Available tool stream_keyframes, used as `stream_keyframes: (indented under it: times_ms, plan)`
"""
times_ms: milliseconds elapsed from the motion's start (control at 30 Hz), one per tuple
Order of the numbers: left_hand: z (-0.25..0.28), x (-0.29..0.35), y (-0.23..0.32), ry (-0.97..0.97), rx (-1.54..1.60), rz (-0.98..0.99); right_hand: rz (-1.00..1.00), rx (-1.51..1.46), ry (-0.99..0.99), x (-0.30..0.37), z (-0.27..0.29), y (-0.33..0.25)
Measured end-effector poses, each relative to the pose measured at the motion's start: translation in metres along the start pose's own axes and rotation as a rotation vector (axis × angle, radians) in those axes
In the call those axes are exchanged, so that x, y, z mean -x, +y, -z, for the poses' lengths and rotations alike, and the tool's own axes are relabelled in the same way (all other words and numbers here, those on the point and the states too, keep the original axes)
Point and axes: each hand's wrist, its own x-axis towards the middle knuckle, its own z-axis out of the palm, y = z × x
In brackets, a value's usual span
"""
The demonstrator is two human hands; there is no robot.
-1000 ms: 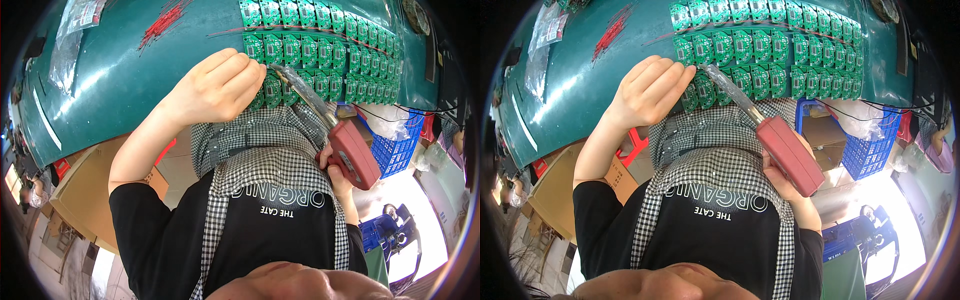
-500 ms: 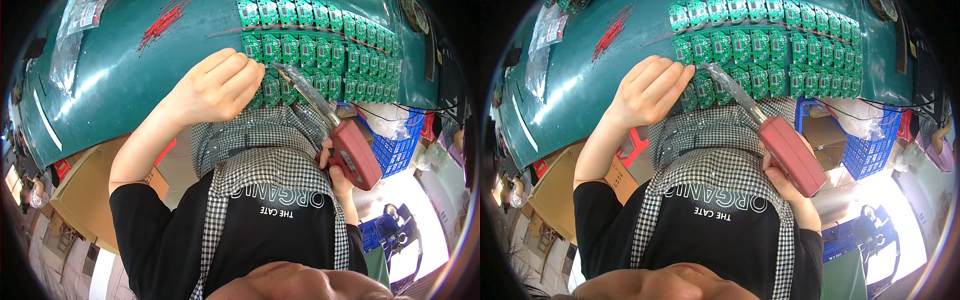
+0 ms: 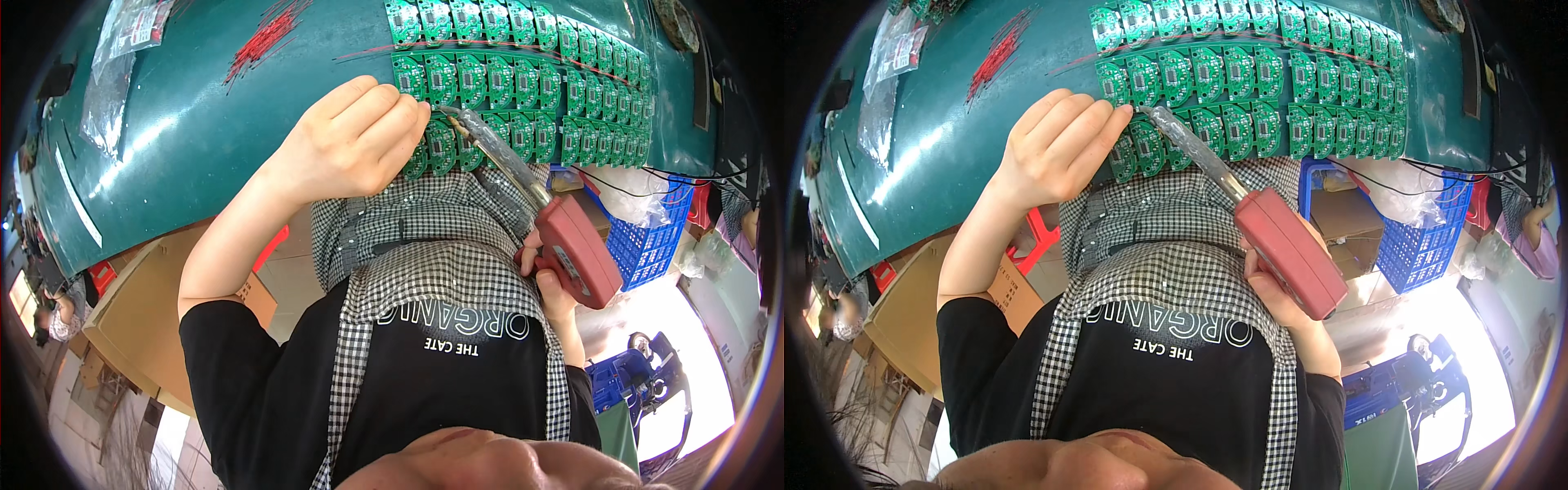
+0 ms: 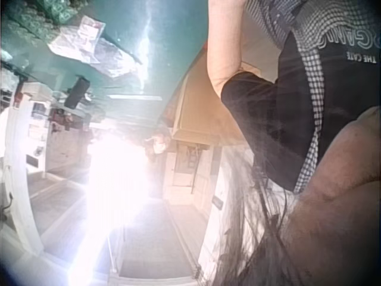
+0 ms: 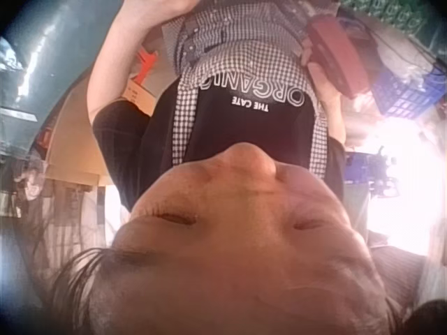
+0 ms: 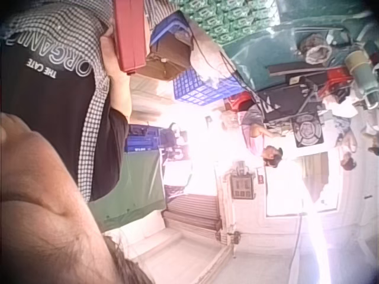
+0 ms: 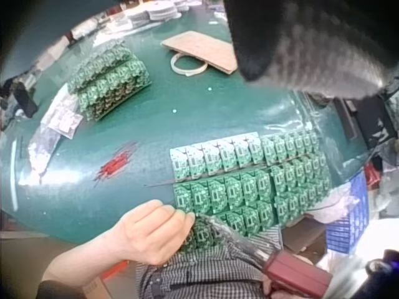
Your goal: Using a glue gun to attach wires to rows of circuit boards on an assembly line.
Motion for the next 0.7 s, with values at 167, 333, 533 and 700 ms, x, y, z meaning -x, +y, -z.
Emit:
stream_keyframes:
  times_ms: [167,333,533,700]
  plan:
    - [0.000,0.001,-0.001,0.001,0.035,0.033,0.156,0.445,-0.021,-0.004,0.002,-0.001]
    - [0.000,0.000,-0.002,0.010,0.122,0.065,0.113,0.385,0.046,-0.003,-0.002,-0.003]
    - [-0.002,0.000,-0.001,0.025,0.107,0.084,0.063,0.137,-0.001,-0.003,-0.002,-0.003]
    - [-0.003,-0.001,-0.001,0.017,0.071,0.078,0.083,0.276,0.008,0.000,0.001,0.001]
